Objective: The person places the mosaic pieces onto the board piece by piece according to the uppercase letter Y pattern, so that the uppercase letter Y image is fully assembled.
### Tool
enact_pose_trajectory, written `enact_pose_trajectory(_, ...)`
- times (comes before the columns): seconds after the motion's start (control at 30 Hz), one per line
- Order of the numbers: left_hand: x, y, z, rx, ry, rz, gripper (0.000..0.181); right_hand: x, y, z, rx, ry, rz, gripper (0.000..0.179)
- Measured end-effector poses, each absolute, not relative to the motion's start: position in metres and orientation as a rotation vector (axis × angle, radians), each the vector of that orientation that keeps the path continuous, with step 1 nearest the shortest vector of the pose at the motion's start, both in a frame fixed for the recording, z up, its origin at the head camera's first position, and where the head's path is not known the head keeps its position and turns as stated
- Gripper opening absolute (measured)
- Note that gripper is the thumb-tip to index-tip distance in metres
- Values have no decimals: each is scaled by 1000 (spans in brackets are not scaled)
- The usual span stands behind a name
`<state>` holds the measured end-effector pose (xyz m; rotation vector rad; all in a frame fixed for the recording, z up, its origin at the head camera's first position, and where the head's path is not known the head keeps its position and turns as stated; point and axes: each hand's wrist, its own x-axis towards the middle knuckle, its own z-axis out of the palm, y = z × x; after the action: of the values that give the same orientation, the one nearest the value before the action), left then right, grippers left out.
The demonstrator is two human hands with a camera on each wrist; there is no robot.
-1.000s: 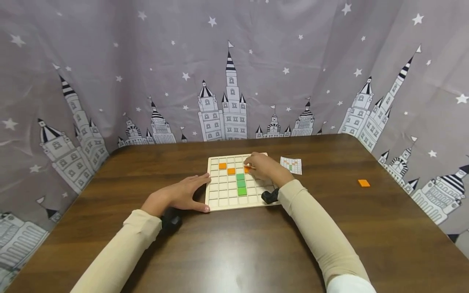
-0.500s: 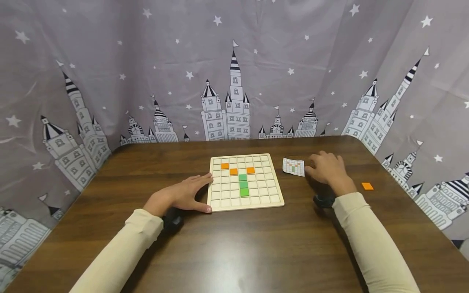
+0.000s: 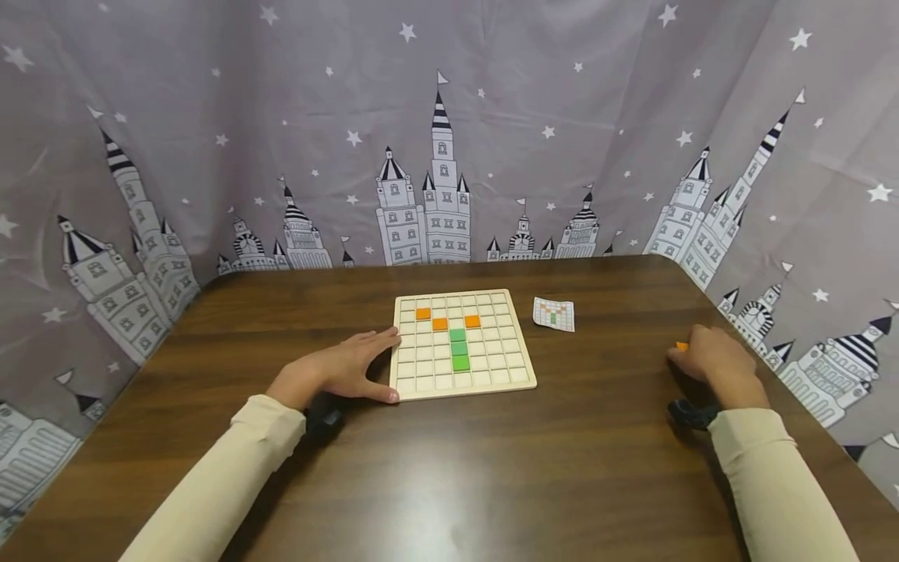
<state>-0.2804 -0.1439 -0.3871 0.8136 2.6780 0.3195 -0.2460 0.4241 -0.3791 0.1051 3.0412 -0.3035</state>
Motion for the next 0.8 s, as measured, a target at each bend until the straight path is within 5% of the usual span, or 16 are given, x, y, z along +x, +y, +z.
enact_pose_trajectory(0.5,-282,-141,-384,817,2675,301,106,-275,387,-384,119,3137,-408,27)
enact_pose_trajectory(0.8,-282,-144,-386,803,2674,307,107,-323,309,-381,-389,3261,-466,30)
